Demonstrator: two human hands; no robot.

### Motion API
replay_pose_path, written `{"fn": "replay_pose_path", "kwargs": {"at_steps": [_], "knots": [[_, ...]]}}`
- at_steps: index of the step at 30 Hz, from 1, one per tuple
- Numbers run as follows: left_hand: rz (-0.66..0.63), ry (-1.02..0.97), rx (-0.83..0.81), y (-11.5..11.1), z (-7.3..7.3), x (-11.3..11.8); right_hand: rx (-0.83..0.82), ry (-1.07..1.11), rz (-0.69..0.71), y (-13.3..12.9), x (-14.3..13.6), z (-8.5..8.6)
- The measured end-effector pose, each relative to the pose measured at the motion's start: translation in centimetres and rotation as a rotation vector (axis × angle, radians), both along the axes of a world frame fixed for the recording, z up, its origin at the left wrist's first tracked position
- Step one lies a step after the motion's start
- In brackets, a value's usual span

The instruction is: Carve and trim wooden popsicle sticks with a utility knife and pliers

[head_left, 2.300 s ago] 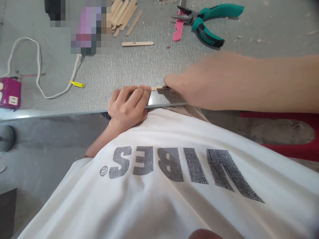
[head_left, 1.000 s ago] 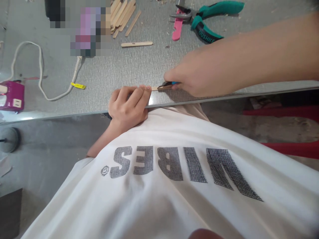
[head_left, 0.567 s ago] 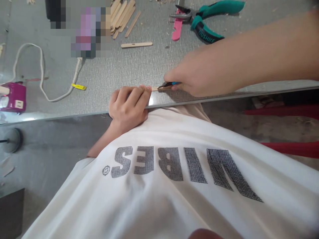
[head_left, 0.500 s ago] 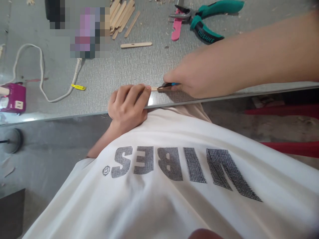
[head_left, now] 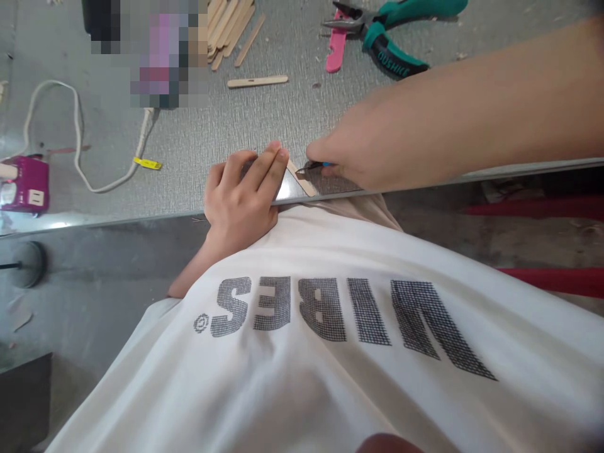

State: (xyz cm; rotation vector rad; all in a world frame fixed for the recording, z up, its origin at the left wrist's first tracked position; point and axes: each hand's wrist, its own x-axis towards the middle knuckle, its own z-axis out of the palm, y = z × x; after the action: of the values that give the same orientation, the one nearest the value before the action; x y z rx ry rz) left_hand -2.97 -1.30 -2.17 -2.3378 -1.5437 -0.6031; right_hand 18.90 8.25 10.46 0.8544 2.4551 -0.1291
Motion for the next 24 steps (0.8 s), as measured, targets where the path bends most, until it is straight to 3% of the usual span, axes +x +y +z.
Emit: {"fn": "replay_pose_path", "kwargs": {"at_steps": [1,3,7,10,13,18,21,24], "knots": [[-0.006,-0.003,-0.019,0.0,0.2,0.0,0.060,-0.160,-0.002,-0.4,-0.5,0.5],[-0.019,-0.002,-0.045,-0.1,0.6,0.1,0.110,-0.274,0.035,-1.1,-1.5,1.5],[-0.037,-0.004,-0.075,-0.1,1.6,0.6,0.132,-0.350,0.080,-1.4,-1.9,1.9],[-0.037,-0.030,-0.038,0.1,1.2,0.7,0.115,-0.312,0.083,-1.0,-1.4,1.1],[-0.056,-0.036,0.088,0.2,-0.3,0.0,0.117,-0.227,0.042,-0.6,-0.9,0.3],[-0.229,0.037,0.054,0.1,-2.4,-2.0,0.085,-0.134,-0.004,-0.4,-0.6,0.1],[-0.277,0.037,0.022,0.1,-2.1,-2.1,0.114,-0.163,-0.004,-0.8,-0.8,0.4],[-0.229,0.026,0.051,0.0,-0.8,-1.2,0.120,-0.171,0.010,-0.8,-0.7,0.1]]}}
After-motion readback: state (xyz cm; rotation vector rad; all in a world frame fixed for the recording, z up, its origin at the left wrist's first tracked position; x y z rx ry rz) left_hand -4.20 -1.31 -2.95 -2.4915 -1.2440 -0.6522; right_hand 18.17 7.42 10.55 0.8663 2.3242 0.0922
